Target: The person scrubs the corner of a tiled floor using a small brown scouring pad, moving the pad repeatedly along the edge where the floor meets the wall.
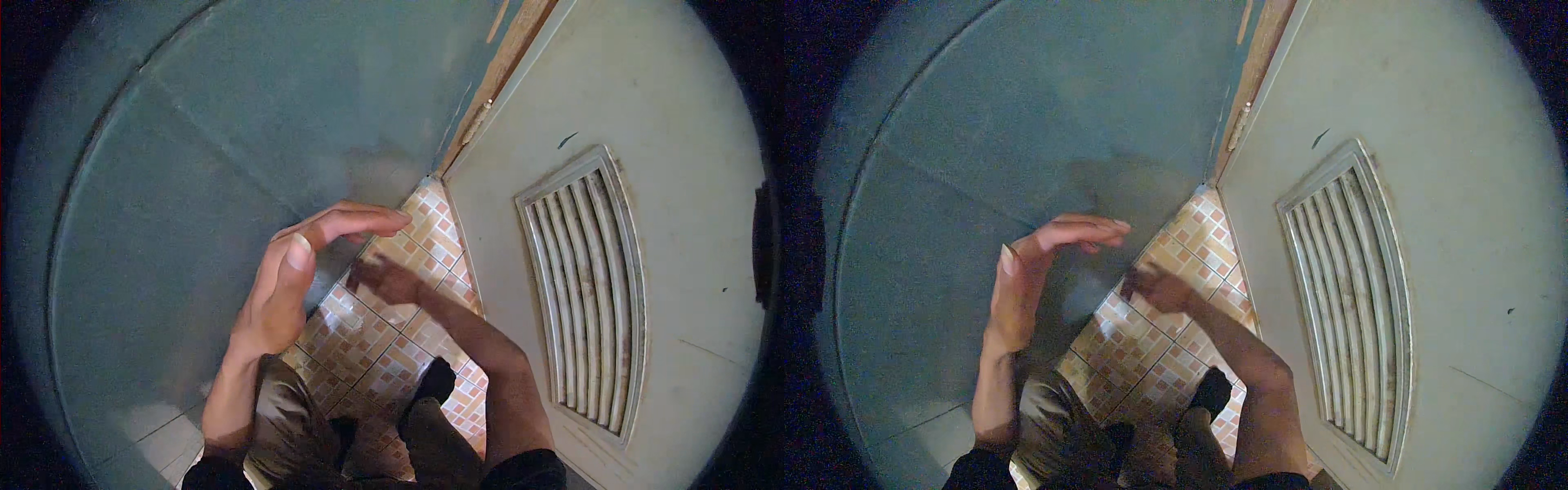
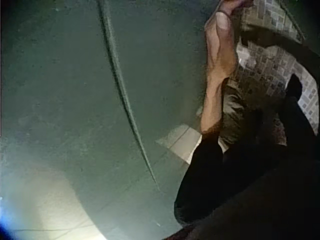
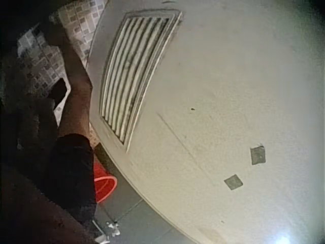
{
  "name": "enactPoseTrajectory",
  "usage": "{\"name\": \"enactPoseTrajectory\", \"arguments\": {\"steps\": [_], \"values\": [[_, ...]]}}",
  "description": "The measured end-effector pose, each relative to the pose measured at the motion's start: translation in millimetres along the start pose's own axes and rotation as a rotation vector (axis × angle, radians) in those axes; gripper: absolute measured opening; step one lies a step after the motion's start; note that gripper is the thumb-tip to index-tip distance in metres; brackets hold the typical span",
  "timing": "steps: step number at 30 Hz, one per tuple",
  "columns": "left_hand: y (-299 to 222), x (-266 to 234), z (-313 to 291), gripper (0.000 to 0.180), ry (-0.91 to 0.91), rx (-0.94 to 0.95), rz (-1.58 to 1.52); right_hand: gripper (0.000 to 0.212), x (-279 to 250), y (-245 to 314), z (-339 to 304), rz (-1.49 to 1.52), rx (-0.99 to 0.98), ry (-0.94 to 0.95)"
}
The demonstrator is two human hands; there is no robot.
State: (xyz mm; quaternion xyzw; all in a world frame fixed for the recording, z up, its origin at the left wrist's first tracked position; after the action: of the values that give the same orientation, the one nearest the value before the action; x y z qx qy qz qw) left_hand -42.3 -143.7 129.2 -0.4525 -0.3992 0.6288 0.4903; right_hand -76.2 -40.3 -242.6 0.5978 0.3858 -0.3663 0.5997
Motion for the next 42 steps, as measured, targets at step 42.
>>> {"name": "enactPoseTrajectory", "arguments": {"steps": [42], "values": [[-14, -3, 2, 0.066, 0.041, 0.124, 0.027, 0.064, -34, -96, -20, -0.090, 0.675, -0.208]]}}
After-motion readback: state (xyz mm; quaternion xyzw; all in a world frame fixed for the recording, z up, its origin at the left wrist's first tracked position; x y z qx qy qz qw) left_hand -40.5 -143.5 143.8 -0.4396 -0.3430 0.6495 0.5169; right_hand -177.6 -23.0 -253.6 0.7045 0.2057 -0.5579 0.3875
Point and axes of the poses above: each hand's wrist, its own z-axis towards the middle knuckle, its own x-axis out of the palm, y = z × x, the point moved 6 cm from there along z, towards the middle knuckle, and after that the axes turned 2 degrees about x, right-handed, at the moved point
